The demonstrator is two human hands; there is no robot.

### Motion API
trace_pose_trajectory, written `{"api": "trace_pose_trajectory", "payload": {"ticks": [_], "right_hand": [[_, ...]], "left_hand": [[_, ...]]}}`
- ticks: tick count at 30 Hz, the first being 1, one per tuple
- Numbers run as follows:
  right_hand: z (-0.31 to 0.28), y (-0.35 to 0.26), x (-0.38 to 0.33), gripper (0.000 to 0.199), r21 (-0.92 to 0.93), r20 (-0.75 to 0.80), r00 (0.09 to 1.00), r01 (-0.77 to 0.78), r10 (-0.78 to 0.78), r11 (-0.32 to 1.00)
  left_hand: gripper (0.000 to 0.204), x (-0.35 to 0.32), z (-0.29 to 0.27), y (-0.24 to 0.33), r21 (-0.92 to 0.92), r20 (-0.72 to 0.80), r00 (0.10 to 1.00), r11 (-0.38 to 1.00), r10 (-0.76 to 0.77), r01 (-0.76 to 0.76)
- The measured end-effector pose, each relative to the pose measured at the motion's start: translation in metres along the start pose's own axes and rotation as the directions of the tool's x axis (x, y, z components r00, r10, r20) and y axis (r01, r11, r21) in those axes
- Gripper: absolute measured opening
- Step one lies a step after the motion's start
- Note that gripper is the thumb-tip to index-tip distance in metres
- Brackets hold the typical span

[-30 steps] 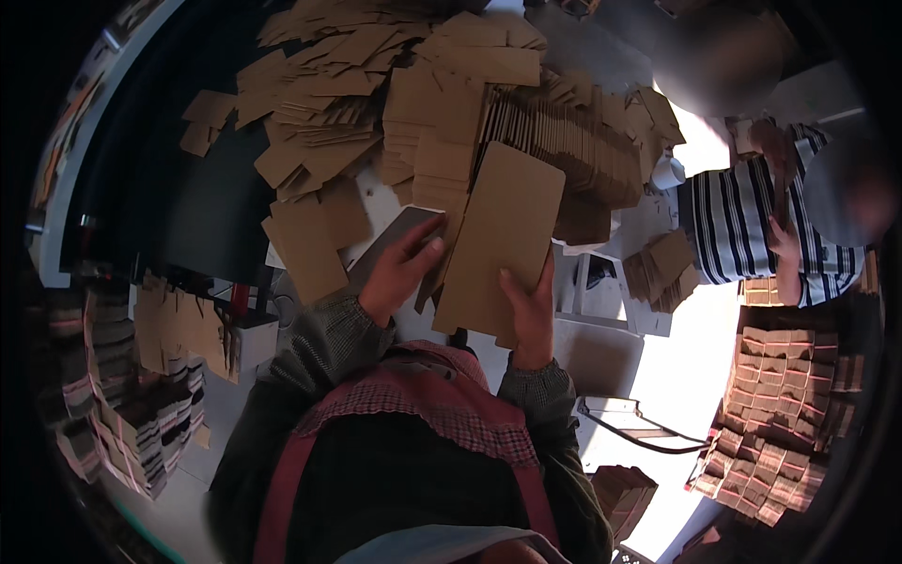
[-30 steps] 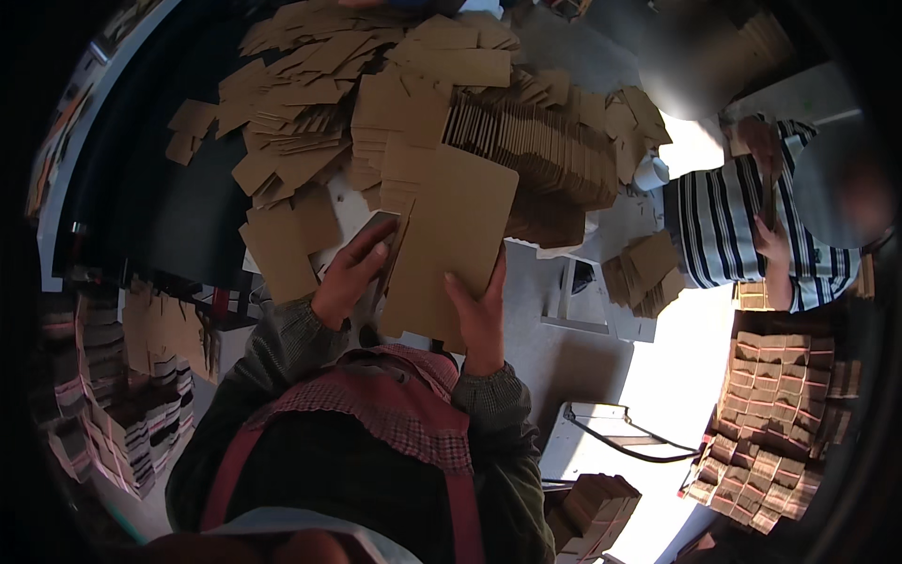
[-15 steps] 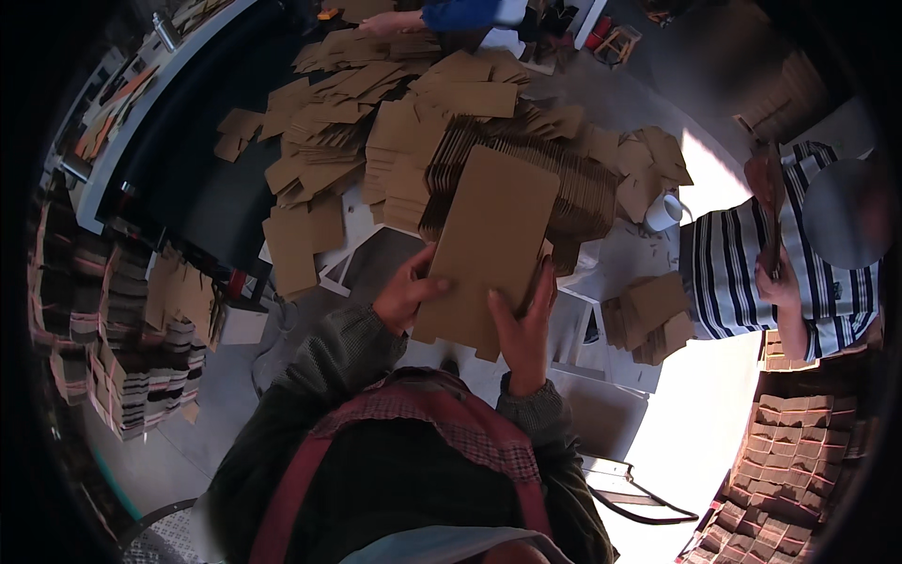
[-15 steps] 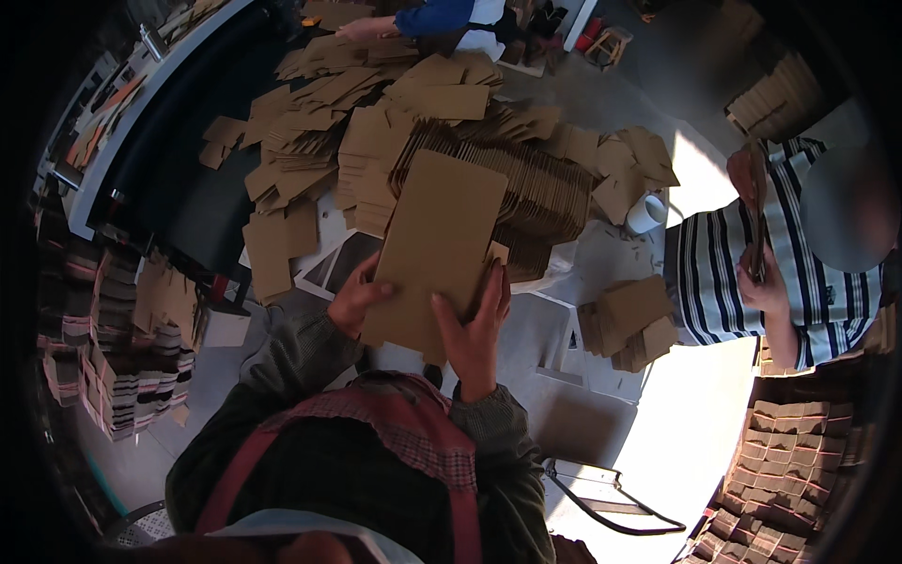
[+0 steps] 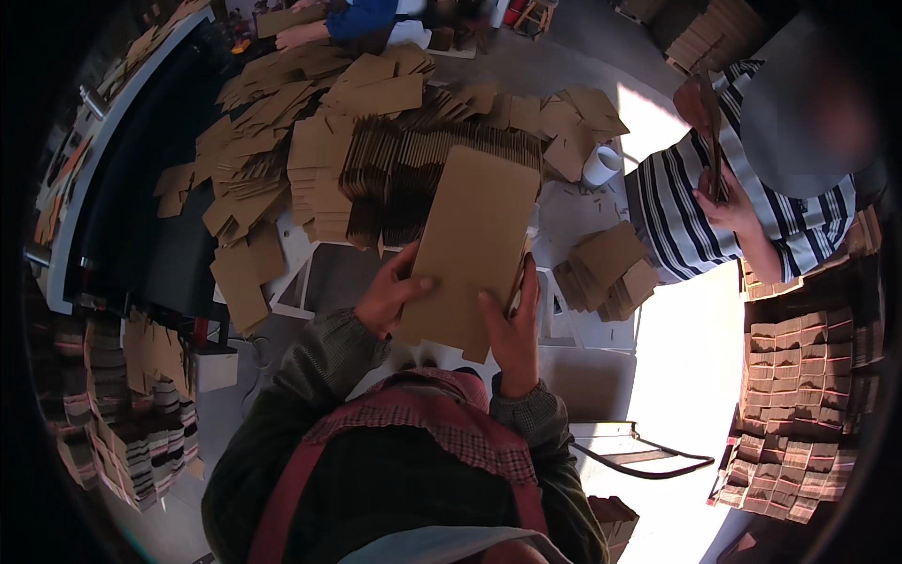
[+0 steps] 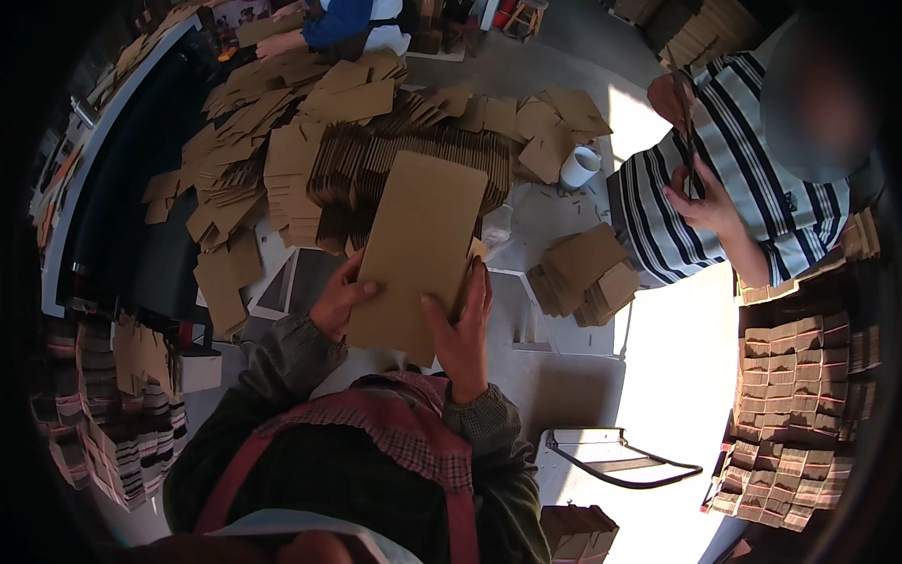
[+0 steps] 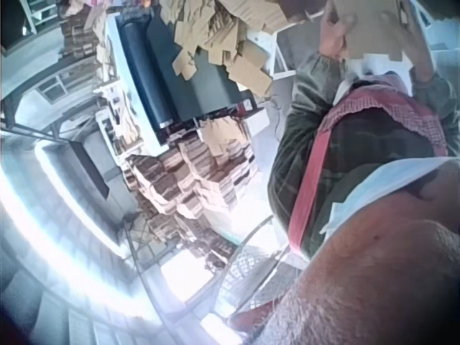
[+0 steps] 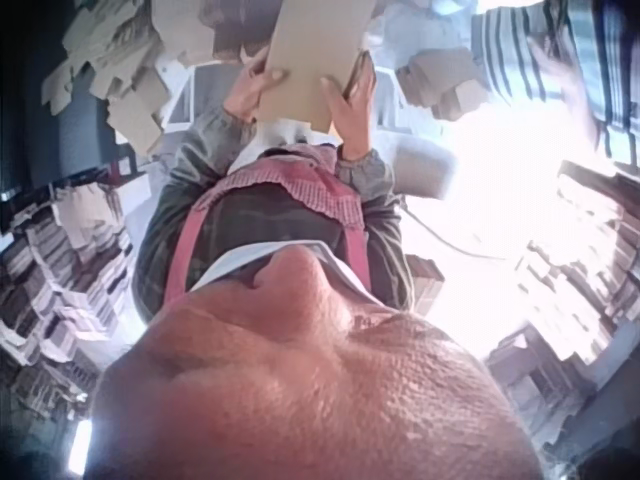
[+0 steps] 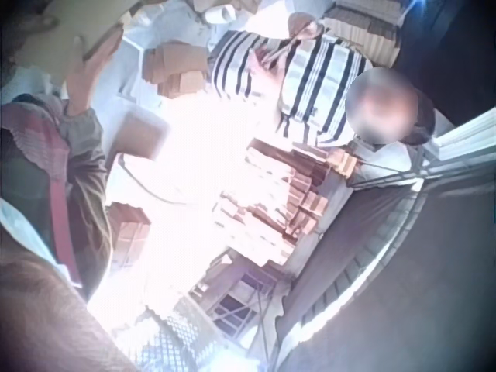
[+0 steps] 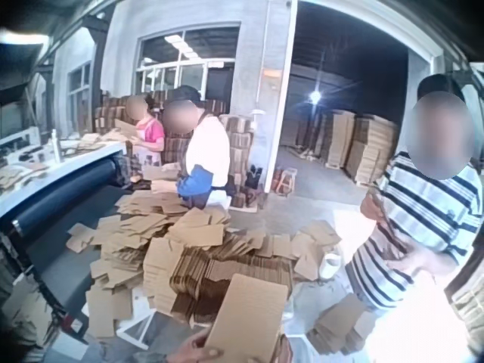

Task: The person repeatedly picks up flat cardboard pieces from a conveyor belt, folds them by hand, and places them into a growing stack. Other workers are visible nearby performing similar tasks.

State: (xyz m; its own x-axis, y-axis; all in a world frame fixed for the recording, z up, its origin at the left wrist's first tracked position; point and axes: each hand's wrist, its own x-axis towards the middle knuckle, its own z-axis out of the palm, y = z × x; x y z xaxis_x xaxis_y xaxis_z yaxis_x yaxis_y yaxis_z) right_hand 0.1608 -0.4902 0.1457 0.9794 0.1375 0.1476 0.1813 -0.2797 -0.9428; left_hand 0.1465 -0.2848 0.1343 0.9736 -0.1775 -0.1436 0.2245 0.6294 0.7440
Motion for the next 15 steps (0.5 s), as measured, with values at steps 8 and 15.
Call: {"api": "trace_pose_trajectory", "payload": {"ticks": [8, 15], "right_hand": [[-0.065, 0.031, 0.033, 0.065, 0.531, 0.093, 0.986, -0.165, 0.137, 0.831], [-0.163, 0.066, 0.114, 0.061, 0.563, 0.127, 0.987, -0.151, 0.096, 0.813]], "left_hand": [[0.071, 0.053, 0.069, -0.016, 0.191, -0.067, 0.997, 0.980, -0.046, 0.058], [0.068, 0.157, 0.135, -0.047, 0.246, -0.044, 0.999, 0.968, -0.032, 0.042]]}}
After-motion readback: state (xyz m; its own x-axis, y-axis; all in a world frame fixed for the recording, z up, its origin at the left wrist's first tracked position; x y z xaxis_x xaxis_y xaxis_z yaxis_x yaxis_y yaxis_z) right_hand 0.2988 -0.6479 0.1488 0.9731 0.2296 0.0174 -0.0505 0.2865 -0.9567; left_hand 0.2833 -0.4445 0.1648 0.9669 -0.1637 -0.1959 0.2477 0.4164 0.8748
